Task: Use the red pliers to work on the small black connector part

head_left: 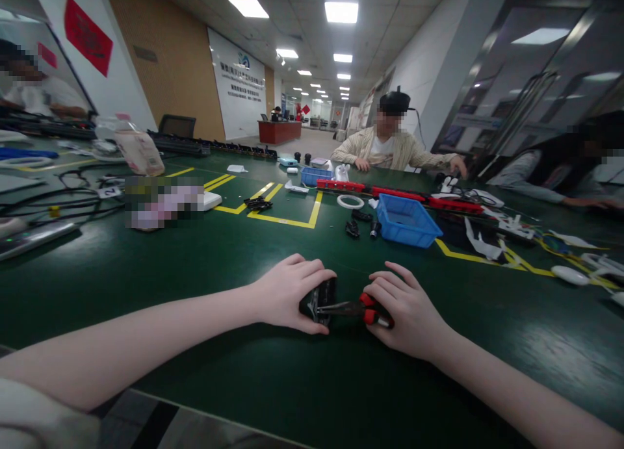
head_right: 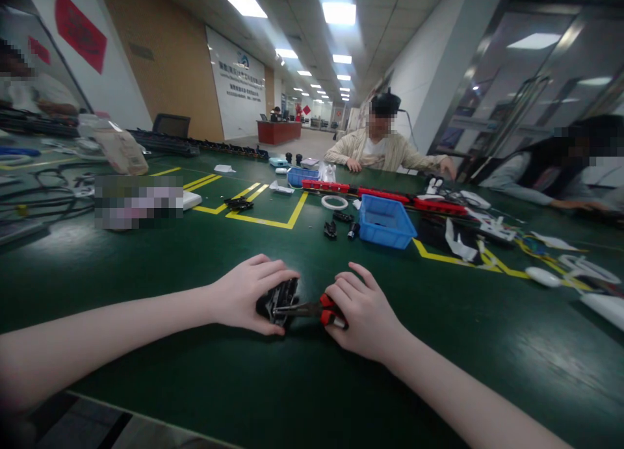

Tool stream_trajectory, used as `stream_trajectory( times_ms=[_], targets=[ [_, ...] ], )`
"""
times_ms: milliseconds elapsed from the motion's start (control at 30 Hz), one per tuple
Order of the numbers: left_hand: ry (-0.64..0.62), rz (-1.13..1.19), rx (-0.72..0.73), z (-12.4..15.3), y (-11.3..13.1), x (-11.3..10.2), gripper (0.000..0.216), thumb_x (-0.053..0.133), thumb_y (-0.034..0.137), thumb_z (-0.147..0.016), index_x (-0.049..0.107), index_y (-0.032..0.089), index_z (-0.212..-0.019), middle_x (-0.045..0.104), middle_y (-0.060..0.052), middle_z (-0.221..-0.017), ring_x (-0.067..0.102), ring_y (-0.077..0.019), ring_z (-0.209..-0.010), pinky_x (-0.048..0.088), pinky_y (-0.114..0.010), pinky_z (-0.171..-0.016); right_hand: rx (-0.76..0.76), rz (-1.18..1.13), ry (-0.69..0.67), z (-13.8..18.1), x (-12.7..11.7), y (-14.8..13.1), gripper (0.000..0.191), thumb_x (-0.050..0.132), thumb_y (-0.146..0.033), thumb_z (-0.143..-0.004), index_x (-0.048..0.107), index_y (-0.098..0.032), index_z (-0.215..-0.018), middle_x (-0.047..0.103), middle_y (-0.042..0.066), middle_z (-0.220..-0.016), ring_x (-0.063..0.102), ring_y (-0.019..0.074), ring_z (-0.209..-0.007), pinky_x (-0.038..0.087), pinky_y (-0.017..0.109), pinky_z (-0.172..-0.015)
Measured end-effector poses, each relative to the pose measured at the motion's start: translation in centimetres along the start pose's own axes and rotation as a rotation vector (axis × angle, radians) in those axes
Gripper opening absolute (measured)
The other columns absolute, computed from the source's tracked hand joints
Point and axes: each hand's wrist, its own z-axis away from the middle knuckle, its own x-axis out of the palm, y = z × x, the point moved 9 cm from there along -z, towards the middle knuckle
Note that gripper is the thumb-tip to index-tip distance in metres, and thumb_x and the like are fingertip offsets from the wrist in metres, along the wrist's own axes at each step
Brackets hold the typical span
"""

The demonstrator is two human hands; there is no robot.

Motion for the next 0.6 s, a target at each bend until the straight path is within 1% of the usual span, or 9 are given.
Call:
stream_trajectory(
  times_ms=[233,433,600],
  targets=[
    [0.017,-0.055,-0.006,0.0,0.0,-0.2,0.078,0.060,0.068,-0.069,0.047,0.013,-0.124,0.060,-0.008,-0.108,0.058,-0.0230,-0.095,0.038,-0.035,-0.084,0.031,-0.032,-0.021,0.0,0.2,0.3,0.023,0.059,-0.023,-0.067,0.058,-0.022,-0.090,0.067,0.003,-0.086,0.061,0.0228,-0.095,0.034,0.047,-0.103],
    [-0.060,0.004,-0.005,-0.3,-0.6,0.7,0.070,0.057,0.072,-0.069,0.057,0.015,-0.109,0.062,-0.003,-0.092,0.059,-0.0196,-0.083,0.037,-0.034,-0.080,0.063,-0.061,-0.026,0.0,0.4,0.7,0.022,0.059,-0.023,-0.067,0.058,-0.021,-0.088,0.067,0.004,-0.087,0.060,0.0224,-0.096,0.035,0.046,-0.103],
    [-0.077,0.027,-0.014,-0.3,-0.8,0.9,0.070,0.056,0.074,-0.070,0.056,0.016,-0.110,0.062,-0.003,-0.094,0.059,-0.0197,-0.085,0.037,-0.033,-0.079,0.069,-0.076,-0.033,0.0,0.5,0.8,0.023,0.060,-0.022,-0.065,0.058,-0.021,-0.088,0.067,0.003,-0.086,0.060,0.0218,-0.095,0.036,0.046,-0.102]
  ],
)
